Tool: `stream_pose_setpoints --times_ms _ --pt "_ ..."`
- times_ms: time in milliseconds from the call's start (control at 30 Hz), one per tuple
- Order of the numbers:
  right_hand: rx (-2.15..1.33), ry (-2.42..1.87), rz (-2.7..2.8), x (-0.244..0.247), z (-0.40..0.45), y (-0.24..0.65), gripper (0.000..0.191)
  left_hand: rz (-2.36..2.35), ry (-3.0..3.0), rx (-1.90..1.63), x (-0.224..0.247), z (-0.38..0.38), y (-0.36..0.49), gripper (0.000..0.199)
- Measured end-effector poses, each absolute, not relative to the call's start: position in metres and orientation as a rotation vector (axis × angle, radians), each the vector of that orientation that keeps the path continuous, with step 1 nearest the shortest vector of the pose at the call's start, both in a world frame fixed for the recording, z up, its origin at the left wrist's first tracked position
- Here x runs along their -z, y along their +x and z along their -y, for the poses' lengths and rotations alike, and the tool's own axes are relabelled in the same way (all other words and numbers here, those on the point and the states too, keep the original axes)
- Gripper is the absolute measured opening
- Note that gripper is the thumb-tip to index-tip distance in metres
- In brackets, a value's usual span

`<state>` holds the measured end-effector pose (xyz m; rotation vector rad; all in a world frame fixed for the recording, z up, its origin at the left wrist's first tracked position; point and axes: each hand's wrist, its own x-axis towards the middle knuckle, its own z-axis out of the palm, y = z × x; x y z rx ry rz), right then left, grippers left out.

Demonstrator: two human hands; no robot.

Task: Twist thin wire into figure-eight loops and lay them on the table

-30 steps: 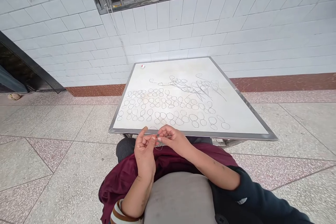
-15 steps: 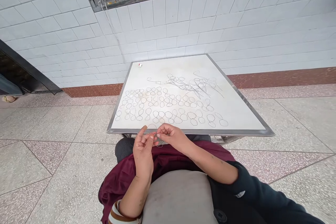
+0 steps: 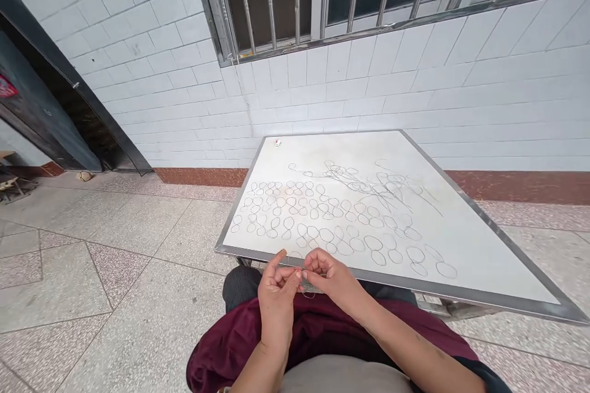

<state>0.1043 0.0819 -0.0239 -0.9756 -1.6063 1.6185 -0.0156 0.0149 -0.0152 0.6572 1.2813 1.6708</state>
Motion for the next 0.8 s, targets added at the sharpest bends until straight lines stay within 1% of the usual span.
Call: stream_pose_setpoints --times_ms 200,433,600,733,800 --pt "-1.522 -0.944 1.656 0.027 -0.078 0.100 0.016 -1.222 0.603 -1.707 0.023 -0.018 -0.018 0.054" --pt "-1.504 -0.892 1.807 0.018 -0.074 0.107 0.015 -1.191 0.522 -1.715 0.014 -0.015 -0.017 0.054" --pt "-1.531 -0.940 1.817 0.013 -0.073 0.109 0.014 -1.199 0.561 -1.715 0.012 -0.011 -0.016 0.059" --pt "-1.631 -0.919 1.709 0.005 -0.069 0.109 0.014 -1.228 0.706 -1.676 0.006 -0.004 -0.014 0.046" --pt "-1.662 -0.903 1.664 0.004 -0.071 0.110 0.014 -1.253 0.791 -1.639 0.003 -0.003 -0.014 0.047"
